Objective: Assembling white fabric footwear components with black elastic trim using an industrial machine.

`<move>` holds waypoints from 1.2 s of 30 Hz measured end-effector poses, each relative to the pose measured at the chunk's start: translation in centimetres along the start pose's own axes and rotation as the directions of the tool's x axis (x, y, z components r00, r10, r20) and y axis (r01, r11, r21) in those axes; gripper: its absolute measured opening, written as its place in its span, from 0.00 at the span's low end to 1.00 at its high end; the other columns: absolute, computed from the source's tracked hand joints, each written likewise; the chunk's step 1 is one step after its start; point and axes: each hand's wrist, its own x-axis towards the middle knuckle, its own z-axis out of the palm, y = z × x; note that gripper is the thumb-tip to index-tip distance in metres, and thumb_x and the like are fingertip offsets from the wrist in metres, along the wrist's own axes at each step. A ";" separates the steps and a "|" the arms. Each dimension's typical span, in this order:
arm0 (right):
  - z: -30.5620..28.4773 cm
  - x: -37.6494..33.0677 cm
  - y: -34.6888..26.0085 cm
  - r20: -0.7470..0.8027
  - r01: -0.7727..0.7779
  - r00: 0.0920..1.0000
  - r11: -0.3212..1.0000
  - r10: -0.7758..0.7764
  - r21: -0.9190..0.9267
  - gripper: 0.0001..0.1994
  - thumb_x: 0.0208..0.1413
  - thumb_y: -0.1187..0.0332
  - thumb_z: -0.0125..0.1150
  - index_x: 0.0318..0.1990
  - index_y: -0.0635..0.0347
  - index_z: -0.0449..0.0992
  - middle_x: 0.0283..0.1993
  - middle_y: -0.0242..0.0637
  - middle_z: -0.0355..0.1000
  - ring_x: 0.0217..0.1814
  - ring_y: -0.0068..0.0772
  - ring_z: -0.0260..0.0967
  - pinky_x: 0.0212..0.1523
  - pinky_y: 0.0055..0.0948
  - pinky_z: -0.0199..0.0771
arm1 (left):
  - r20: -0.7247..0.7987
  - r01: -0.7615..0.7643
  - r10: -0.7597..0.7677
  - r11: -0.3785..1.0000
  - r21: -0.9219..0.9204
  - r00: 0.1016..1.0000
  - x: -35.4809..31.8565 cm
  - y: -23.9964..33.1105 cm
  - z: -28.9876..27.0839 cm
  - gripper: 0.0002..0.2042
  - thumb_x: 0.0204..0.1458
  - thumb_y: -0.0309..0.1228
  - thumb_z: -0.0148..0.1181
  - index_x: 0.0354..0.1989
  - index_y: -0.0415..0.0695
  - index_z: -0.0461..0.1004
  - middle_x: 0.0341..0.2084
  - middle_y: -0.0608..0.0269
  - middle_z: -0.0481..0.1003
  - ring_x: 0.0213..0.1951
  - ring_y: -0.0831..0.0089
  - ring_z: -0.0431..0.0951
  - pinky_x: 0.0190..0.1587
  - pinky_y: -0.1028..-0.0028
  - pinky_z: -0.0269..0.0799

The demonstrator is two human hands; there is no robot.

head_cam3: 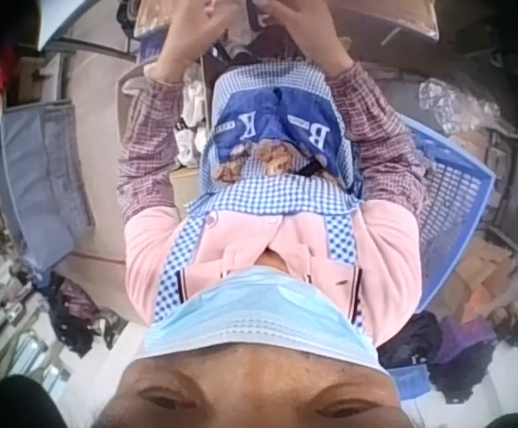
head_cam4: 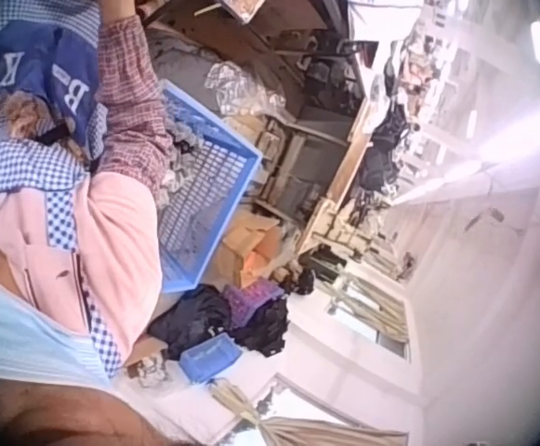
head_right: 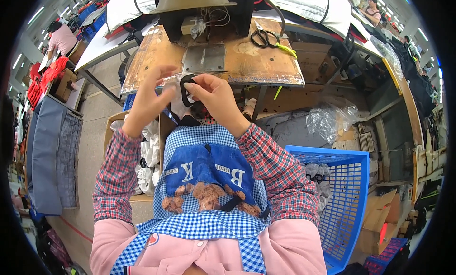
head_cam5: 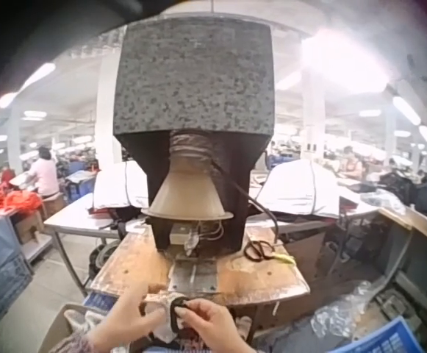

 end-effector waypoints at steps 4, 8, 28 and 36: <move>0.6 -0.7 -0.1 0.044 0.063 0.997 0.993 -0.059 -0.096 0.10 0.58 0.68 0.62 0.41 0.66 0.77 0.33 0.28 0.75 0.33 0.14 0.70 0.35 0.15 0.70 | -0.026 -0.191 0.205 0.946 0.262 0.978 -2.8 1.7 1.7 0.22 0.45 0.27 0.60 0.51 0.38 0.68 0.46 0.49 0.72 0.51 0.52 0.71 0.55 0.63 0.67; 0.4 -1.2 -0.5 0.104 0.116 0.991 0.948 -0.089 -0.296 0.10 0.58 0.68 0.61 0.40 0.68 0.76 0.32 0.30 0.75 0.32 0.13 0.69 0.33 0.17 0.70 | -0.037 -0.222 0.248 0.916 0.335 0.968 -3.2 1.6 1.6 0.18 0.46 0.24 0.57 0.49 0.38 0.71 0.39 0.49 0.76 0.43 0.52 0.76 0.47 0.62 0.72; -1.7 -0.7 -3.7 0.286 -0.219 0.912 0.939 0.293 -0.264 0.09 0.61 0.67 0.57 0.39 0.66 0.73 0.33 0.32 0.75 0.33 0.18 0.73 0.34 0.18 0.76 | 0.544 0.354 -0.185 0.909 -0.222 0.818 -1.5 0.1 -1.6 0.09 0.56 0.28 0.53 0.40 0.37 0.74 0.22 0.77 0.66 0.23 0.89 0.61 0.24 0.84 0.58; -1.2 3.6 -1.8 0.054 -0.192 0.980 0.981 0.192 0.005 0.09 0.63 0.66 0.53 0.37 0.63 0.72 0.31 0.30 0.71 0.31 0.20 0.70 0.35 0.21 0.76 | 0.260 0.306 -0.281 0.950 -0.058 0.924 3.4 -1.5 -1.6 0.12 0.56 0.32 0.56 0.41 0.35 0.77 0.26 0.73 0.72 0.27 0.85 0.68 0.29 0.81 0.66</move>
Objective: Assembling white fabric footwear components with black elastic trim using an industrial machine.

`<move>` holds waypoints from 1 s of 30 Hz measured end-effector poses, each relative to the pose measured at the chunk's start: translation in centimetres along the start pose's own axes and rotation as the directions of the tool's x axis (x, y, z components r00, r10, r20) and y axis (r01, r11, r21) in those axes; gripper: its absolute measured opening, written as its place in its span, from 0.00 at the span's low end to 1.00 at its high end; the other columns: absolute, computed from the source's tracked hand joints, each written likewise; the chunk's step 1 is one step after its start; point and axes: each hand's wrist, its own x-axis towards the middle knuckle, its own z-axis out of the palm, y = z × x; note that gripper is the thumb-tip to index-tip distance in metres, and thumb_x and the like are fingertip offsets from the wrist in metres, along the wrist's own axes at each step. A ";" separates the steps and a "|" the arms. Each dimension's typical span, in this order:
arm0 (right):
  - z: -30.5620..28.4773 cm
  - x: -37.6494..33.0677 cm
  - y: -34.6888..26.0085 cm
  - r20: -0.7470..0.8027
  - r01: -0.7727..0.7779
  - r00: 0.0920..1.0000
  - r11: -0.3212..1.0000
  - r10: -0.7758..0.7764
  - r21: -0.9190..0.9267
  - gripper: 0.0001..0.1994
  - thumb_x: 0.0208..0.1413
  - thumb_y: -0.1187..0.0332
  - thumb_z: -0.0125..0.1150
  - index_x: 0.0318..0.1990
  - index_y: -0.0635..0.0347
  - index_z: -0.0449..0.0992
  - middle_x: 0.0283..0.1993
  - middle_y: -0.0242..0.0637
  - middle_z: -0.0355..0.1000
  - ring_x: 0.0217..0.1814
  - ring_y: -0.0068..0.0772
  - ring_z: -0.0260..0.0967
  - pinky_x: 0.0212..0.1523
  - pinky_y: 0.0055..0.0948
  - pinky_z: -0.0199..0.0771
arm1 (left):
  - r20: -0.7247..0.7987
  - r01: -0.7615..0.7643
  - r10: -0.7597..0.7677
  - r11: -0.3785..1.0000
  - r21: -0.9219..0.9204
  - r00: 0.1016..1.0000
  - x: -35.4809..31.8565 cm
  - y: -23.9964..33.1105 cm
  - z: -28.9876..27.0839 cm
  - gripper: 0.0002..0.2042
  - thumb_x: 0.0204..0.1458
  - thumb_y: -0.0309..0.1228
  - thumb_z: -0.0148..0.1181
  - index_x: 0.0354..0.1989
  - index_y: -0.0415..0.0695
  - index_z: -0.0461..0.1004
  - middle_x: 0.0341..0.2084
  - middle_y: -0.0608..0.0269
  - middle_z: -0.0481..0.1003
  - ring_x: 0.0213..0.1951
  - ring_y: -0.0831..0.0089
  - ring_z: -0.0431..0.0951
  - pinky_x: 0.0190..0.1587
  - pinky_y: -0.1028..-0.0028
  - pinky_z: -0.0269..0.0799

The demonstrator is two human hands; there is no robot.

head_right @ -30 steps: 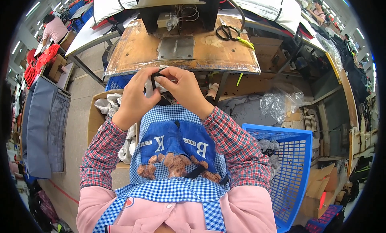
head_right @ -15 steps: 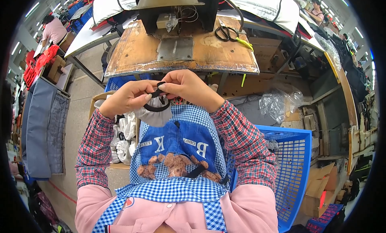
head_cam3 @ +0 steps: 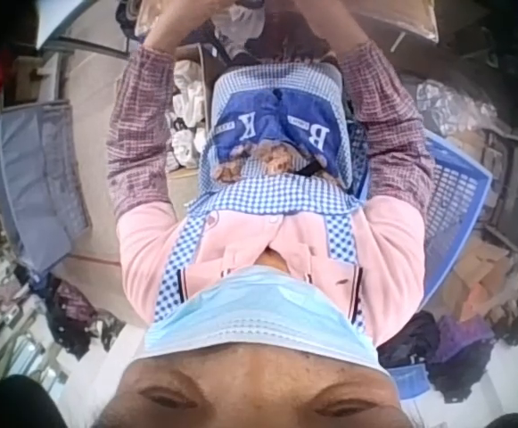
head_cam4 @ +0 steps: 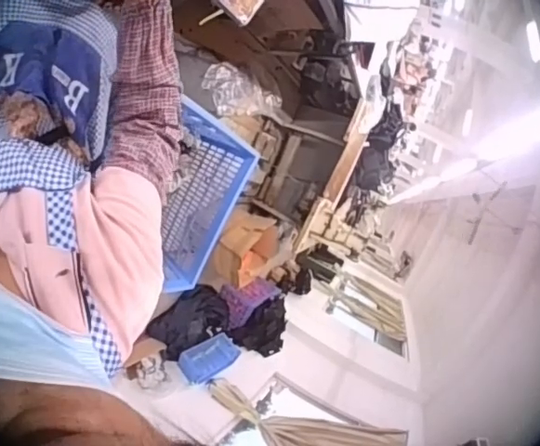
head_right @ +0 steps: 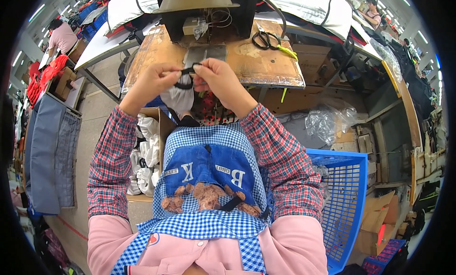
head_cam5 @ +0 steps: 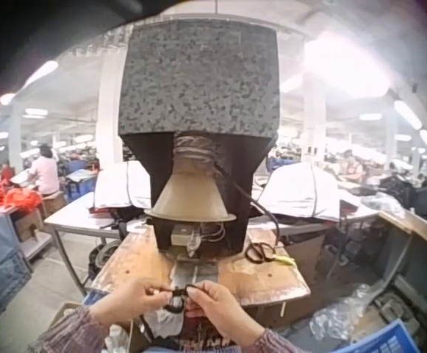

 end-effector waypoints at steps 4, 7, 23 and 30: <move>-0.8 2.8 -0.3 -0.039 0.008 0.999 0.990 -0.003 0.141 0.08 0.62 0.66 0.54 0.35 0.61 0.72 0.31 0.29 0.69 0.31 0.21 0.69 0.34 0.23 0.76 | -0.016 -0.031 0.031 0.999 -0.024 0.999 3.5 -0.6 -0.6 0.16 0.58 0.33 0.56 0.47 0.33 0.75 0.34 0.66 0.77 0.36 0.82 0.73 0.40 0.80 0.69; -1.3 4.2 -0.5 -0.057 0.003 0.998 0.975 0.010 0.223 0.07 0.62 0.66 0.55 0.34 0.60 0.72 0.31 0.29 0.69 0.33 0.22 0.69 0.33 0.23 0.76 | -0.046 -0.043 0.040 0.997 -0.070 0.998 5.2 -0.7 -0.6 0.16 0.58 0.34 0.56 0.47 0.33 0.75 0.36 0.66 0.77 0.37 0.82 0.73 0.39 0.80 0.69; -2.5 7.0 -0.8 -0.149 -0.023 0.986 0.949 0.073 0.314 0.05 0.58 0.69 0.59 0.34 0.60 0.73 0.33 0.31 0.71 0.35 0.26 0.70 0.35 0.28 0.74 | -0.004 0.147 -0.158 0.925 -0.350 0.987 7.9 -1.0 -0.5 0.18 0.59 0.35 0.55 0.54 0.37 0.71 0.42 0.64 0.76 0.40 0.77 0.76 0.45 0.76 0.73; -2.6 7.2 -0.9 -0.161 -0.020 0.984 0.946 0.076 0.323 0.05 0.58 0.69 0.60 0.34 0.60 0.74 0.33 0.31 0.72 0.34 0.25 0.71 0.35 0.27 0.74 | -0.007 0.140 -0.157 0.900 -0.413 0.988 7.9 -0.9 -0.3 0.17 0.59 0.34 0.56 0.53 0.37 0.71 0.42 0.64 0.75 0.40 0.77 0.77 0.45 0.78 0.74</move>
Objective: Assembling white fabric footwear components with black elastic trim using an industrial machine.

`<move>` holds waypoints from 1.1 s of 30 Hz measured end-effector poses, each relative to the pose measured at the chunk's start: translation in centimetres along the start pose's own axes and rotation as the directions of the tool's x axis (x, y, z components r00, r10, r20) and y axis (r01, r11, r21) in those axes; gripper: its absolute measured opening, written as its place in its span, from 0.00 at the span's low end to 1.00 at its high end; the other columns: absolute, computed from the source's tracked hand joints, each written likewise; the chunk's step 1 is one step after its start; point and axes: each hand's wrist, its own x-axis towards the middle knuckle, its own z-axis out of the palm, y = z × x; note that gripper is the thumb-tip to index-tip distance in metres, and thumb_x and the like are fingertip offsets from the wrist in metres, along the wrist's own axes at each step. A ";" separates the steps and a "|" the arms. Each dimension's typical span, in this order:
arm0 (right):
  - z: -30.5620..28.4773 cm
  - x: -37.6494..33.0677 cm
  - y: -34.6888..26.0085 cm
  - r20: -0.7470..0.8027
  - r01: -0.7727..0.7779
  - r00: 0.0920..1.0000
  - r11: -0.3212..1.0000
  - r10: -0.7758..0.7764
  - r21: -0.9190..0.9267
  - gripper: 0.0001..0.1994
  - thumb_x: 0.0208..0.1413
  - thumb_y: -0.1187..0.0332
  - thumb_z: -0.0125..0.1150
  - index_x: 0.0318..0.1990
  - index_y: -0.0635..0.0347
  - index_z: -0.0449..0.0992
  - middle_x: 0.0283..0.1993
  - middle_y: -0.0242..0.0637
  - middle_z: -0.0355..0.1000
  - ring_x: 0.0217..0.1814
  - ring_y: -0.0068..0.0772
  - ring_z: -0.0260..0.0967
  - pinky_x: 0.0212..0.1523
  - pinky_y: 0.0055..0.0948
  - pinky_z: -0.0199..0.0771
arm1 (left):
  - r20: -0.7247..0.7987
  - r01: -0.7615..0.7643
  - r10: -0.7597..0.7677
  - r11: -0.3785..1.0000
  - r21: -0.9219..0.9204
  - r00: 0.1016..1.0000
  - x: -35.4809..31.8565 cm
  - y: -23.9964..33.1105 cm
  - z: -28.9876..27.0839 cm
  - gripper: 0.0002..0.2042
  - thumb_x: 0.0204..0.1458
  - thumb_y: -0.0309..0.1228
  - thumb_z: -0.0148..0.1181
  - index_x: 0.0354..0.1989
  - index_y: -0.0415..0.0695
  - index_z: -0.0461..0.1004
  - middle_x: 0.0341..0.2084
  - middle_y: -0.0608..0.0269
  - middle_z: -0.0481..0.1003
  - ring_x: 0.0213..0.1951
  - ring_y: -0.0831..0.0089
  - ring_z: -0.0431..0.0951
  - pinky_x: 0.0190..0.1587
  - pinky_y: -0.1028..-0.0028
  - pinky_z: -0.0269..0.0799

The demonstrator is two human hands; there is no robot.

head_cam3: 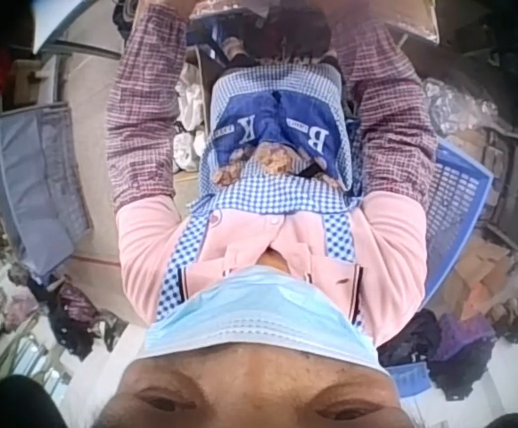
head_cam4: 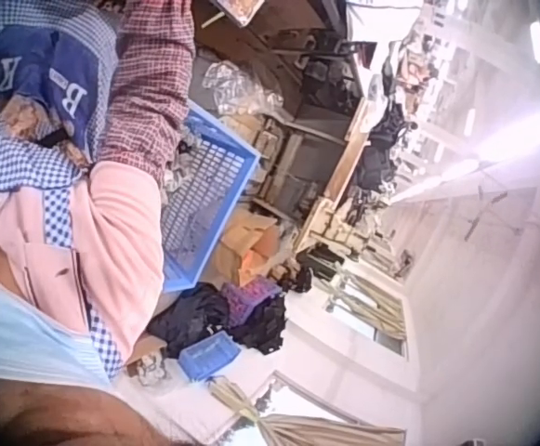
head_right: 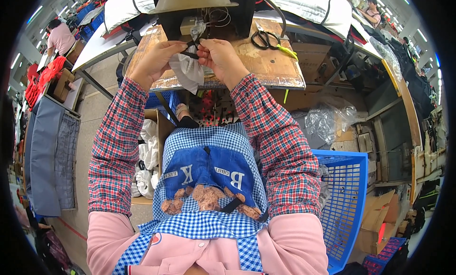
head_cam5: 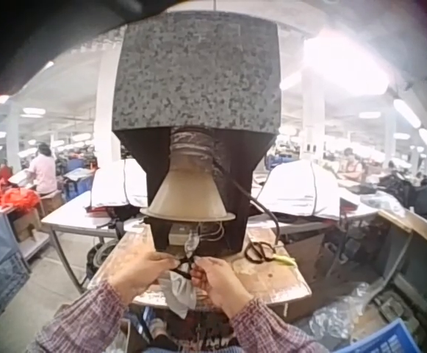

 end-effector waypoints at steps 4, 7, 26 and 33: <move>0.1 0.0 -0.1 -0.005 -0.003 1.000 1.000 0.003 0.012 0.05 0.58 0.68 0.60 0.35 0.59 0.74 0.33 0.30 0.72 0.34 0.24 0.71 0.34 0.26 0.73 | 0.000 0.017 -0.017 0.998 -0.065 1.000 -0.2 0.1 0.1 0.17 0.59 0.33 0.57 0.53 0.36 0.71 0.41 0.64 0.75 0.40 0.77 0.77 0.45 0.77 0.75; 0.1 -0.1 -0.1 -0.009 0.004 1.000 1.000 -0.004 0.014 0.05 0.58 0.69 0.60 0.35 0.59 0.74 0.33 0.30 0.72 0.34 0.24 0.71 0.34 0.25 0.73 | -0.005 0.021 -0.021 0.997 -0.079 1.000 -0.3 0.1 0.2 0.17 0.59 0.33 0.56 0.53 0.36 0.71 0.40 0.63 0.75 0.39 0.77 0.78 0.44 0.78 0.76; 0.6 -0.5 -0.5 -0.071 0.019 0.997 0.997 -0.015 0.069 0.04 0.58 0.69 0.58 0.36 0.58 0.74 0.33 0.29 0.72 0.34 0.24 0.70 0.34 0.24 0.72 | -0.052 0.000 -0.008 0.989 -0.148 0.999 -0.3 0.0 0.4 0.16 0.57 0.35 0.58 0.50 0.38 0.74 0.34 0.66 0.77 0.32 0.80 0.76 0.36 0.78 0.75; -3.5 -4.4 2.6 -0.218 0.154 0.970 0.964 -0.105 0.219 0.05 0.60 0.67 0.56 0.35 0.56 0.70 0.32 0.29 0.69 0.32 0.21 0.68 0.32 0.25 0.71 | 0.022 0.029 -0.027 0.997 -0.068 0.999 -3.8 -0.2 -0.5 0.16 0.57 0.34 0.57 0.48 0.36 0.75 0.34 0.65 0.77 0.33 0.78 0.77 0.37 0.76 0.75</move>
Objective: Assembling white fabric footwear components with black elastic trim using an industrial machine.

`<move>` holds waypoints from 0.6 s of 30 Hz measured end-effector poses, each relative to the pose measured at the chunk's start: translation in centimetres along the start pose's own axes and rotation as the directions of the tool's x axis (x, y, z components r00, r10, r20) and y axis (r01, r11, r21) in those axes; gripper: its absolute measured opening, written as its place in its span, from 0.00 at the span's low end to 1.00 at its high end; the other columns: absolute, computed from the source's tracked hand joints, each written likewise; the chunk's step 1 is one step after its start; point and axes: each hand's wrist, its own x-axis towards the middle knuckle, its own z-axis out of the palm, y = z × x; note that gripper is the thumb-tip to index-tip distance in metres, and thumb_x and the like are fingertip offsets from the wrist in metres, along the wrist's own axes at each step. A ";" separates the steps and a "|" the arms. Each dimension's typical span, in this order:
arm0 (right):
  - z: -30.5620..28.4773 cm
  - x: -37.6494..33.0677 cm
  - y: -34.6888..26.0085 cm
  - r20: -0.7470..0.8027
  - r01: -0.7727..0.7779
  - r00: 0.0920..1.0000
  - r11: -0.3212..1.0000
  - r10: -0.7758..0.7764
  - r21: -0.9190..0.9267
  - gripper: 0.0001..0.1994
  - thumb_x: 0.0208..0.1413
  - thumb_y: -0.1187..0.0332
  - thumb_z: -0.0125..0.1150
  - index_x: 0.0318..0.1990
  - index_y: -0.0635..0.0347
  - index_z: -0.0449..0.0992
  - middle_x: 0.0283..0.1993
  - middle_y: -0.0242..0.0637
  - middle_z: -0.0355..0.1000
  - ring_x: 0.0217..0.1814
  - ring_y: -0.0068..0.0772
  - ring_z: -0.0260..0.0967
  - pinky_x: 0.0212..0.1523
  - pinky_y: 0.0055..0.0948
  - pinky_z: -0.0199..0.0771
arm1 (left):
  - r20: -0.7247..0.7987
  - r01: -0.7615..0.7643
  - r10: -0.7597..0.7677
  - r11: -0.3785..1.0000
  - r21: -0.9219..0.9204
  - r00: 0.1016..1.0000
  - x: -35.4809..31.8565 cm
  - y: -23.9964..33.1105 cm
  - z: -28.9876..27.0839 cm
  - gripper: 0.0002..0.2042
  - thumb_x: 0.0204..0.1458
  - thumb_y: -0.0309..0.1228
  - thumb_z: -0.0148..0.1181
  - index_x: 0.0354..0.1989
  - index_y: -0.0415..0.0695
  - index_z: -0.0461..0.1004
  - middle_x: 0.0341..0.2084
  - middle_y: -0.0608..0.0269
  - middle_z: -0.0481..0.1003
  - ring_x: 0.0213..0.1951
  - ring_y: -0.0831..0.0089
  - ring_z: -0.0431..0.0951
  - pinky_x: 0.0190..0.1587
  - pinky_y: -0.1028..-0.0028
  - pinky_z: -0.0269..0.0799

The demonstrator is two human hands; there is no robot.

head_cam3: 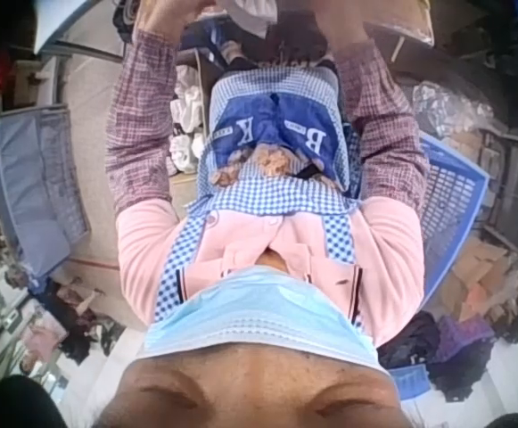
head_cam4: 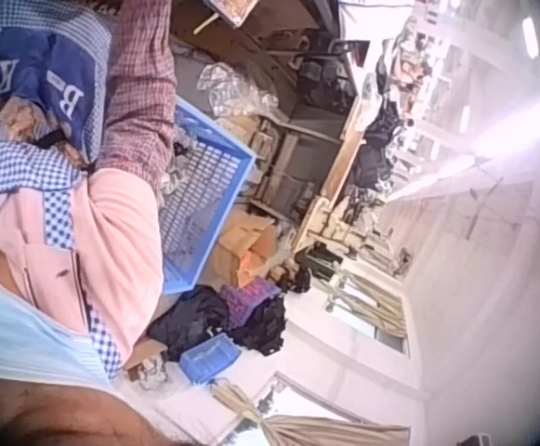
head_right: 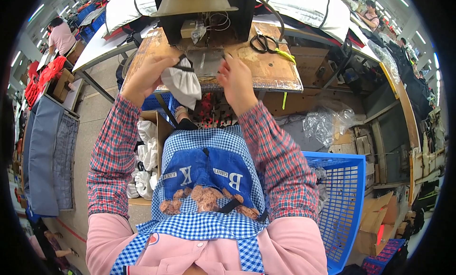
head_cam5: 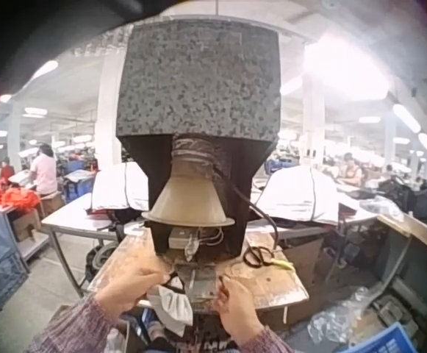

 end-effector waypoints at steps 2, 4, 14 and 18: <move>-3.1 -3.2 2.4 -0.053 -0.003 0.999 0.997 0.007 0.079 0.06 0.61 0.64 0.56 0.35 0.55 0.70 0.31 0.28 0.70 0.33 0.21 0.68 0.34 0.25 0.71 | -0.036 -0.043 0.041 0.998 -0.046 0.998 -2.5 -0.5 1.9 0.14 0.58 0.35 0.56 0.44 0.36 0.76 0.32 0.65 0.77 0.32 0.79 0.77 0.36 0.75 0.75; -5.1 -6.7 6.5 -0.074 0.003 0.997 0.997 0.002 0.073 0.08 0.61 0.62 0.57 0.35 0.55 0.70 0.31 0.26 0.70 0.33 0.21 0.67 0.36 0.23 0.68 | 0.153 -0.207 0.198 0.978 0.040 0.968 -3.7 -0.5 7.0 0.10 0.58 0.33 0.55 0.40 0.39 0.76 0.32 0.63 0.77 0.34 0.76 0.77 0.37 0.73 0.74; -8.6 -6.3 9.6 -0.058 -0.371 0.926 0.928 0.373 0.034 0.03 0.59 0.74 0.56 0.39 0.60 0.72 0.46 0.49 0.75 0.44 0.37 0.75 0.44 0.29 0.79 | 0.418 -0.750 0.678 0.661 0.013 0.604 -16.8 -8.8 14.7 0.13 0.49 0.31 0.62 0.41 0.38 0.75 0.45 0.48 0.73 0.49 0.54 0.73 0.51 0.60 0.69; -9.9 -7.1 8.0 0.007 -0.342 0.940 0.936 0.342 0.087 0.09 0.62 0.70 0.56 0.47 0.62 0.73 0.41 0.32 0.76 0.36 0.20 0.73 0.33 0.19 0.74 | -0.265 -0.216 0.439 0.779 0.589 0.859 -19.0 -20.1 0.9 0.14 0.50 0.31 0.62 0.45 0.41 0.75 0.42 0.53 0.75 0.48 0.56 0.74 0.52 0.64 0.69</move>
